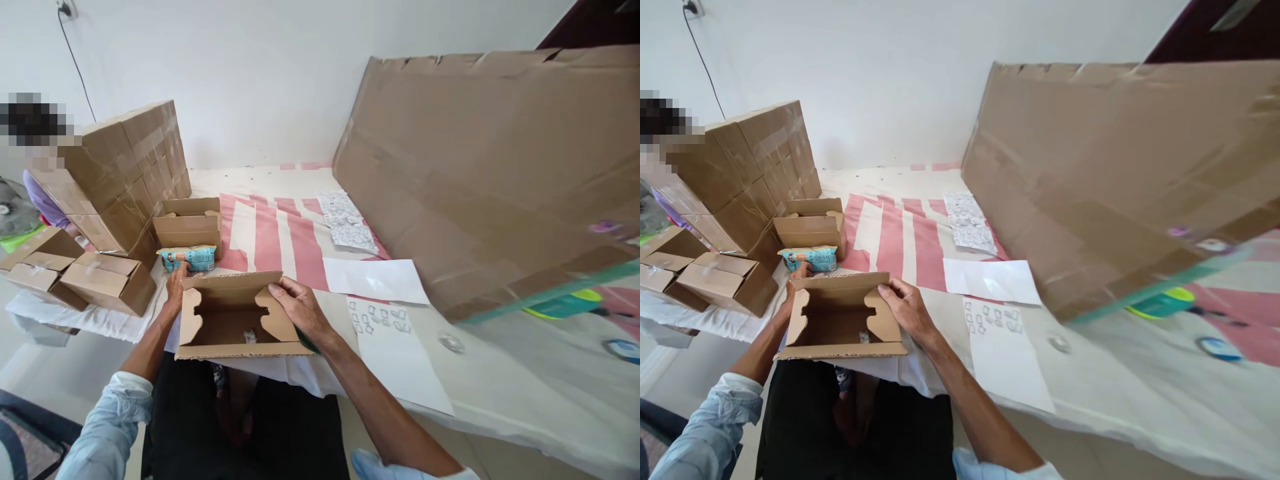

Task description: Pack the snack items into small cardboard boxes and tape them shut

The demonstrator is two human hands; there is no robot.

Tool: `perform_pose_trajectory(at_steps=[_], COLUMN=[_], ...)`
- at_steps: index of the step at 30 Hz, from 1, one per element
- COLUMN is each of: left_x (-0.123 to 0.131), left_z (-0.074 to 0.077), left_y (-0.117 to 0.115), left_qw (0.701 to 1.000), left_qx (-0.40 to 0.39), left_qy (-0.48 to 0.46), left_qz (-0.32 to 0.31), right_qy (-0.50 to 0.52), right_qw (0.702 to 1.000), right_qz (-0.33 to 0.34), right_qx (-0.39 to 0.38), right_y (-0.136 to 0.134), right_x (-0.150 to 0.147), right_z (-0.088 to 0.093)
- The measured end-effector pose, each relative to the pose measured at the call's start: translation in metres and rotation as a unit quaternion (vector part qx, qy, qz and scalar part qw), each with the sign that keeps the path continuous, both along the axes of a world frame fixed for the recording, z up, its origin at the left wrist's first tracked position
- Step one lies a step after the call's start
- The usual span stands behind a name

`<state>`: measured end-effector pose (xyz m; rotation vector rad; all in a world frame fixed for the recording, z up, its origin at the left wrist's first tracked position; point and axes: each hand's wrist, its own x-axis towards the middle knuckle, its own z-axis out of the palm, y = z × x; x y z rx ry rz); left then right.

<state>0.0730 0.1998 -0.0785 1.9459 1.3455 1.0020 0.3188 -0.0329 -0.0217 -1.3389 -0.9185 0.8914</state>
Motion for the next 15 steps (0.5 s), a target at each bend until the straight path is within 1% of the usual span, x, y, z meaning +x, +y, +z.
perform_pose_trajectory(at_steps=[4, 7, 11, 15], left_x=[0.023, 0.044, 0.079, 0.116], left_z=[0.003, 0.004, 0.005, 0.008], left_y=[0.034, 0.062, 0.107, 0.161], left_qw=[0.998, 0.997, 0.997, 0.999], left_qx=[0.006, 0.01, 0.007, -0.011], left_qy=[0.053, 0.07, 0.069, 0.051], left_qz=[0.032, 0.037, 0.02, -0.014], right_qy=[-0.01, -0.005, -0.004, 0.013], right_qw=[1.0, 1.0, 1.0, 0.999], right_qz=[0.0, 0.0, -0.013, -0.018], right_qx=[-0.004, -0.016, -0.018, -0.034], right_y=[-0.005, -0.009, -0.014, -0.02], right_x=[0.0, 0.002, 0.006, 0.009], right_z=[0.006, 0.006, 0.001, -0.005])
